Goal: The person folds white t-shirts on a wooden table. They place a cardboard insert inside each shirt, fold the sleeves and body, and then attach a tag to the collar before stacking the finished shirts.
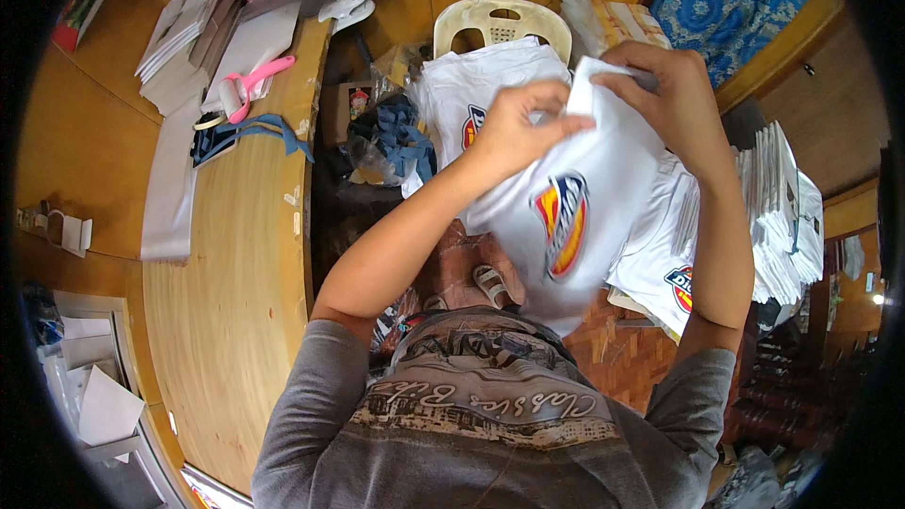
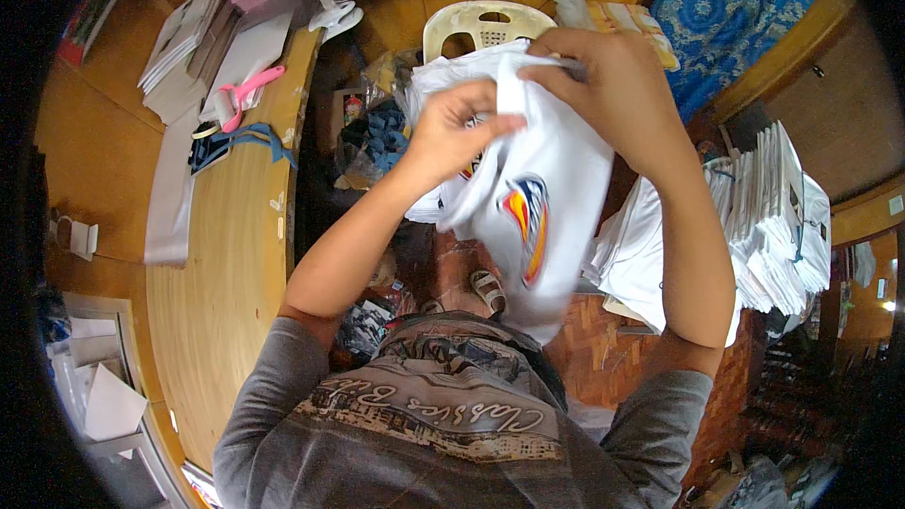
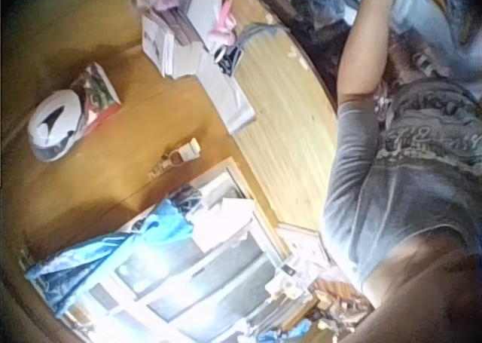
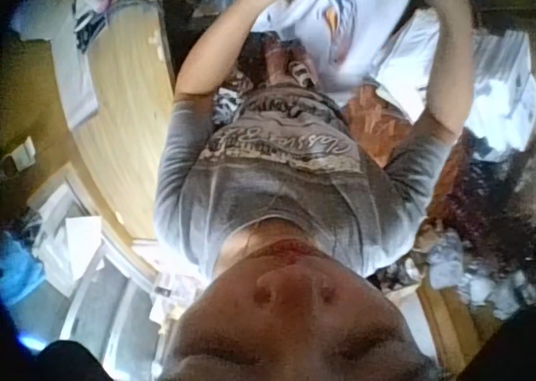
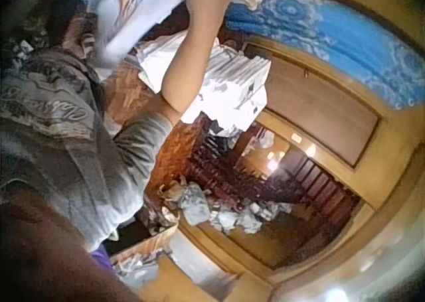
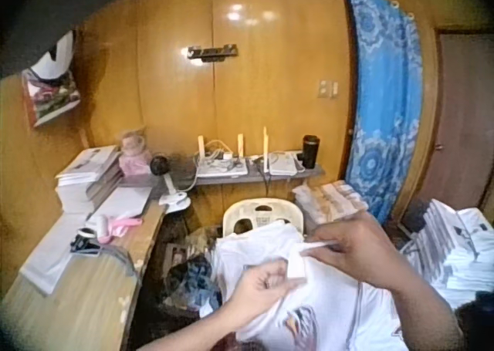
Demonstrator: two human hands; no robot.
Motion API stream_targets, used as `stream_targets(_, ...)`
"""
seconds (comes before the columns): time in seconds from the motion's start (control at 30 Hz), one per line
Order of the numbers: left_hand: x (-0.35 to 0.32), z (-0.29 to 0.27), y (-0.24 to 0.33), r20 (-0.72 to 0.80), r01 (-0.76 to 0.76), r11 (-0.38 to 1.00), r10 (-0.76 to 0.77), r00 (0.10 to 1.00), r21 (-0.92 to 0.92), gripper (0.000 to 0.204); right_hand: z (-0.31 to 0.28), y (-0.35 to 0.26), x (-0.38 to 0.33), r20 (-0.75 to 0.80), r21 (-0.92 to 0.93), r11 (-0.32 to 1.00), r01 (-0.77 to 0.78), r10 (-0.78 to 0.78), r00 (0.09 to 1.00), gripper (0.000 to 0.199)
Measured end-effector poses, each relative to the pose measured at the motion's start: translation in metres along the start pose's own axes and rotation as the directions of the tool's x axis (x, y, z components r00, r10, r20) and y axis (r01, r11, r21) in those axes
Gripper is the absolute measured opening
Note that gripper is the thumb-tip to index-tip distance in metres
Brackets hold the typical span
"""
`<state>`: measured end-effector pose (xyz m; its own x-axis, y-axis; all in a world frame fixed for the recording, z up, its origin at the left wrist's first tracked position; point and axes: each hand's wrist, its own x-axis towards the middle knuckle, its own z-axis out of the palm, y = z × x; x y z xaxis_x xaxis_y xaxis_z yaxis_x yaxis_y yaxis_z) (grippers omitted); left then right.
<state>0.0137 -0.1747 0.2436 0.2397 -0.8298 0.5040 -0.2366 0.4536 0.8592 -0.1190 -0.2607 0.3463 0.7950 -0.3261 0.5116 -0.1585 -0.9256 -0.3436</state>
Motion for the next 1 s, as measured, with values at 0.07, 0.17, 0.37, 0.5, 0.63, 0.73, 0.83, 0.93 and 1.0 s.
stream_targets(0.07, -0.018, -0.006, 0.004, 0.309, 0.31, 0.946, -0.325, 0.894, 0.1, 0.017, -0.002, 0.008, -0.01, -0.013, 0.038, 0.999, 0.006, -0.006, 1.0, 0.016)
stream_targets(0.17, -0.03, -0.024, 0.018, 0.451, 0.141, 0.986, -0.168, 0.876, 0.094, 0.026, -0.023, 0.017, -0.028, 0.211, 0.264, 0.926, -0.27, 0.218, 0.953, 0.024)
stream_targets(0.37, -0.01, -0.063, 0.111, 0.401, -0.185, 0.978, 0.21, 0.892, -0.1, 0.024, 0.09, 0.099, -0.14, 0.863, 0.169, 0.864, -0.475, 0.103, 0.494, 0.06)
stream_targets(0.5, -0.03, -0.103, 0.124, 0.352, -0.045, 0.997, 0.062, 0.934, -0.056, 0.028, 0.111, 0.139, -0.176, 0.789, 0.048, 0.89, -0.453, 0.244, 0.564, 0.042)
stream_targets(0.63, -0.08, -0.136, 0.075, 0.486, 0.288, 0.67, -0.714, 0.504, 0.685, 0.033, -0.01, 0.2, -0.176, -0.117, 0.245, 0.846, -0.472, 0.51, 0.852, 0.028)
stream_targets(0.73, -0.081, -0.141, 0.034, 0.468, 0.338, 0.691, -0.698, 0.542, 0.639, 0.029, -0.06, 0.207, -0.163, -0.246, 0.108, 0.863, -0.493, 0.504, 0.828, 0.031)
stream_targets(0.83, -0.071, -0.15, -0.004, 0.355, 0.41, 0.59, -0.778, 0.518, 0.695, 0.041, -0.09, 0.22, -0.141, -0.417, -0.043, 0.82, -0.57, 0.504, 0.756, 0.026)
stream_targets(0.93, -0.088, -0.169, -0.095, 0.391, 0.255, 0.567, -0.768, 0.507, 0.784, 0.053, -0.108, 0.272, -0.125, -0.155, 0.031, 0.868, -0.495, 0.494, 0.856, 0.025)
stream_targets(1.0, -0.039, -0.167, -0.097, 0.385, 0.131, 0.57, -0.689, 0.614, 0.811, 0.054, -0.102, 0.286, -0.113, 0.13, -0.192, 0.907, -0.374, 0.402, 0.907, 0.029)
